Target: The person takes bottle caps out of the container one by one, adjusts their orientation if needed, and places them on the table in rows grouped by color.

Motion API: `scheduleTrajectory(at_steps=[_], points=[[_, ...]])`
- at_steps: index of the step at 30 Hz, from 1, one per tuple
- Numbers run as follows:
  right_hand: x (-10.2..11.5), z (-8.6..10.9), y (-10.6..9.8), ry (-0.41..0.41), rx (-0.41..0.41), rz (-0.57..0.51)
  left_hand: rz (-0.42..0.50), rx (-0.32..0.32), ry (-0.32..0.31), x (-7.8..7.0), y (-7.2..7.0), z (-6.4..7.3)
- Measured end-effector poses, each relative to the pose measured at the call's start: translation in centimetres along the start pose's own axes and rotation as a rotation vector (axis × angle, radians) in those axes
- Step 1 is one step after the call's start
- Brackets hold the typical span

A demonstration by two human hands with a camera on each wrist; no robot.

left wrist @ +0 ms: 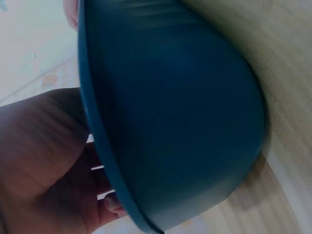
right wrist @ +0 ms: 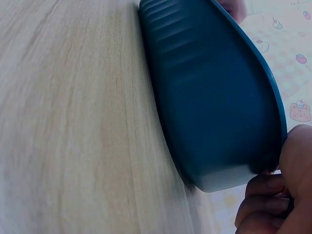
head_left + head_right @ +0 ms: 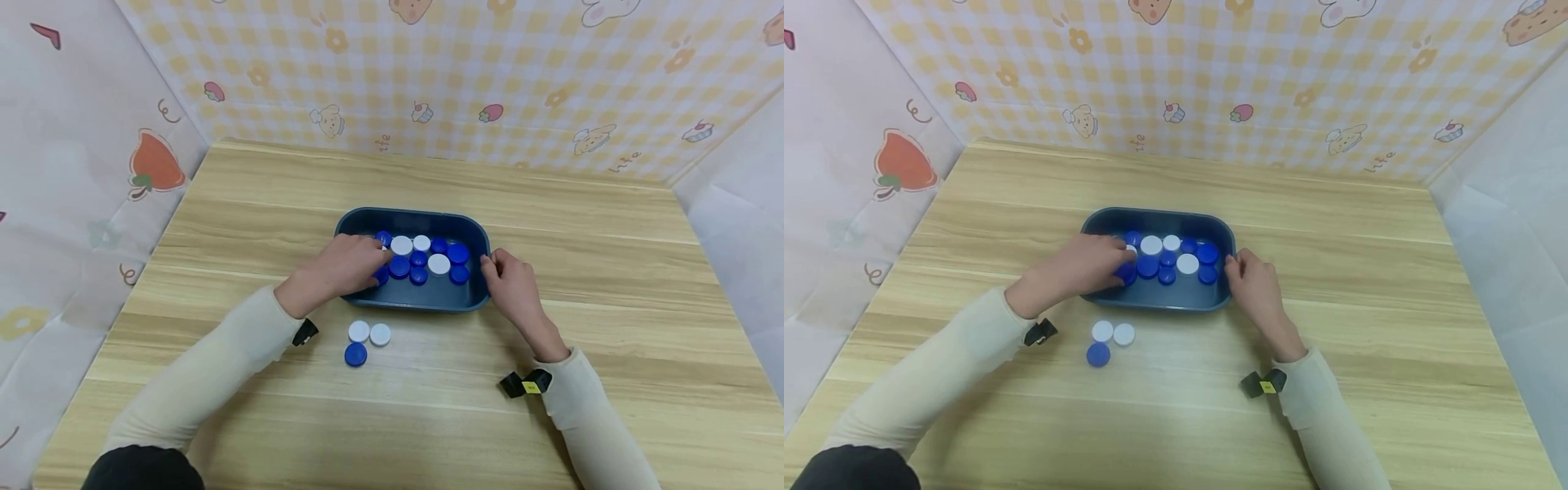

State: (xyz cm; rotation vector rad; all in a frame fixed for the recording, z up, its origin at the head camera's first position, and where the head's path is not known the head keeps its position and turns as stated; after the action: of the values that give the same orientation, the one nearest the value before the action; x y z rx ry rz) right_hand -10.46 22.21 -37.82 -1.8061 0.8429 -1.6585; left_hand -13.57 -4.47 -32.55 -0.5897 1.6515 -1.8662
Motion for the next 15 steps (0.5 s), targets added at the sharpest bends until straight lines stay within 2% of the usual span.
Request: scheduleTrajectory(at_steps=[15], points=[[0.0,0.1,0.0,0.008,0.006,-0.002,-0.039,0.059,-0.023,0.0,1.2,-0.6]])
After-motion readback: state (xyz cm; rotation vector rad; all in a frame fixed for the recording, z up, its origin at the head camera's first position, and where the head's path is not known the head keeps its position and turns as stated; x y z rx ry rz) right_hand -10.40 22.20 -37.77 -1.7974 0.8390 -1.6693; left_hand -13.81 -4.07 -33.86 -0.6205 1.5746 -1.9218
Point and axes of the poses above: each hand's wrist, its own z-axis away from the middle knuckle, its own y-axis out of the palm, x = y × z, the point moved 2 cm from there along -z, towards the middle knuckle, and after that the axes turned 1 degree about y, right-handed, at the moved point
